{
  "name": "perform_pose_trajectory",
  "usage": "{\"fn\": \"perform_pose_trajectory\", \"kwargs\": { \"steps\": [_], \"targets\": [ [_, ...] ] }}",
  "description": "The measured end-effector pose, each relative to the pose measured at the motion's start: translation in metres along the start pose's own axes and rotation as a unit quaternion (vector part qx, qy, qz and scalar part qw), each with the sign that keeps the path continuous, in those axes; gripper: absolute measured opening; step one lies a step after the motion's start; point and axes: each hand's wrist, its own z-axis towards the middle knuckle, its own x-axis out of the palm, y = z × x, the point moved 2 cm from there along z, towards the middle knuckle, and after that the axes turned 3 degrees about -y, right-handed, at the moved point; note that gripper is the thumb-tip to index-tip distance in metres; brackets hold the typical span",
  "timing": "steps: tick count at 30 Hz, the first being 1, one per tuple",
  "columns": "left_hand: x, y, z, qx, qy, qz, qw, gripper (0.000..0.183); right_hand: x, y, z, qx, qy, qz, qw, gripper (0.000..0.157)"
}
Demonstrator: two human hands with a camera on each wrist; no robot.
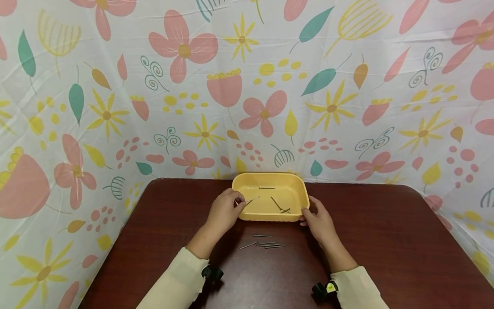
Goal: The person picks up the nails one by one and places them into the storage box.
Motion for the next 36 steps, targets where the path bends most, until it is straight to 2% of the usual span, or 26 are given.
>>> {"fn": "perform_pose_trajectory", "kwargs": {
  "steps": [3,8,11,29,36],
  "targets": [
    [0.000,0.001,0.000,-0.008,0.005,-0.005,0.9999,0.010,0.000,0.000,0.000,-0.001,-0.002,-0.002,1.000,0.056],
    [-0.001,0.002,-0.001,-0.025,0.014,-0.023,0.9993,0.042,0.001,0.000,0.001,0.003,-0.003,-0.001,1.000,0.056],
    [-0.001,0.003,-0.001,-0.033,0.017,-0.031,0.9988,0.049,0.001,-0.001,0.001,0.006,-0.002,0.001,1.000,0.057],
    [-0.003,0.000,-0.008,-0.030,0.035,-0.018,0.9988,0.043,0.001,0.000,0.002,-0.001,-0.002,0.002,1.000,0.056],
    [-0.003,-0.001,-0.013,-0.032,0.047,-0.009,0.9983,0.040,0.001,-0.002,0.003,0.008,0.000,0.006,1.000,0.056]
  ]
}}
